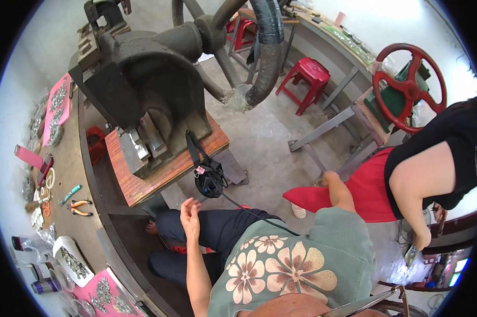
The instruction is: The person operates a manual press machine by placing a metal piece into the press and turning the wheel. Afterward, the person sits at a workbench and fits small metal pieces one by one into a metal strip holder by hand.
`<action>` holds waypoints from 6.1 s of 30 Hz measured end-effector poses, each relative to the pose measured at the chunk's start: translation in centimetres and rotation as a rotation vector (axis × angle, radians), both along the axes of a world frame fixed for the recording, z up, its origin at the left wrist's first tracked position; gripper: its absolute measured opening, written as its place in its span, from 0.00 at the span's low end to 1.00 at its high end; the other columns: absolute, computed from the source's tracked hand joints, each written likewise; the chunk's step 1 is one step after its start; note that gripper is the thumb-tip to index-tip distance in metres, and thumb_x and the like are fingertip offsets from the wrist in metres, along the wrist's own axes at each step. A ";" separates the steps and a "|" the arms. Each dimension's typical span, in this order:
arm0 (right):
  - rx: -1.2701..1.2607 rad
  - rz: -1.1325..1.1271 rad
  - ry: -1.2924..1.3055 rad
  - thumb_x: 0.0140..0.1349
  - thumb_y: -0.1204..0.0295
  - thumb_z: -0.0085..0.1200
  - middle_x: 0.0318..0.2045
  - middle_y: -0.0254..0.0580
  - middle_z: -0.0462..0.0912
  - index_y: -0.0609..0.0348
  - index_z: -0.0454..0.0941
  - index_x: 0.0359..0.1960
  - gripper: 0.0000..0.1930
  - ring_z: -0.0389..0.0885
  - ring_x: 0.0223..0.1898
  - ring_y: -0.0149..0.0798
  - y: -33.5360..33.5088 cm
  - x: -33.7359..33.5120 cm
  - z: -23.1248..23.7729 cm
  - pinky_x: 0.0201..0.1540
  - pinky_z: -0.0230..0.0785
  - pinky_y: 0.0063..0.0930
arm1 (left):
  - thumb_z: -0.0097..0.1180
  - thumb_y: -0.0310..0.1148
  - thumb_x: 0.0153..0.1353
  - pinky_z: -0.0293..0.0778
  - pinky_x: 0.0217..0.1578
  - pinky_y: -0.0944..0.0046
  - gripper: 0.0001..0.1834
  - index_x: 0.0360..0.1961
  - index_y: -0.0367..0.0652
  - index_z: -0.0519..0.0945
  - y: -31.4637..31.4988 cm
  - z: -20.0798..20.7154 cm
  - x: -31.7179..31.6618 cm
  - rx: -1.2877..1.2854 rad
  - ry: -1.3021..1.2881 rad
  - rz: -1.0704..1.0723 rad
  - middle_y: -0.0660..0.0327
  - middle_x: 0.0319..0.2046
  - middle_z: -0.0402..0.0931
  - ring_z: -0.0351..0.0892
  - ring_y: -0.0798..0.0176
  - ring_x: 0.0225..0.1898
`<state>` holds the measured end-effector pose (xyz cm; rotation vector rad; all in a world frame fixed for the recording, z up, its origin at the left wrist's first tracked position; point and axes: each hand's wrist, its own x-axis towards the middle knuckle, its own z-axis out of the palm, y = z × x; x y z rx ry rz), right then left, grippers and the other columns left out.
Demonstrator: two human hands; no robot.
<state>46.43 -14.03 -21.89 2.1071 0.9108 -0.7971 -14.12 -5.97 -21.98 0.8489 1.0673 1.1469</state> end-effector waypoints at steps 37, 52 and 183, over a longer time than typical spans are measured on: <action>0.359 0.811 0.379 0.54 0.63 0.58 0.40 0.52 0.87 0.56 0.86 0.42 0.16 0.85 0.45 0.55 11.6 -10.0 -8.1 0.50 0.78 0.49 | 0.58 0.33 0.61 0.76 0.41 0.46 0.11 0.44 0.44 0.80 0.8 1.2 2.6 0.366 1.246 -0.209 0.45 0.30 0.84 0.83 0.39 0.35; 0.318 0.663 0.418 0.55 0.63 0.59 0.42 0.53 0.87 0.51 0.84 0.48 0.18 0.85 0.48 0.56 10.7 -15.8 -6.6 0.50 0.78 0.47 | 0.58 0.33 0.63 0.75 0.41 0.48 0.09 0.43 0.46 0.80 0.6 1.1 2.5 0.359 1.242 -0.205 0.48 0.29 0.84 0.84 0.42 0.34; -0.022 -0.416 0.202 0.63 0.60 0.59 0.39 0.46 0.89 0.58 0.87 0.39 0.14 0.88 0.39 0.47 3.2 2.8 1.4 0.43 0.80 0.46 | 0.57 0.33 0.65 0.74 0.44 0.50 0.08 0.44 0.47 0.81 -0.4 1.6 1.7 0.346 1.289 -0.158 0.51 0.29 0.85 0.85 0.46 0.34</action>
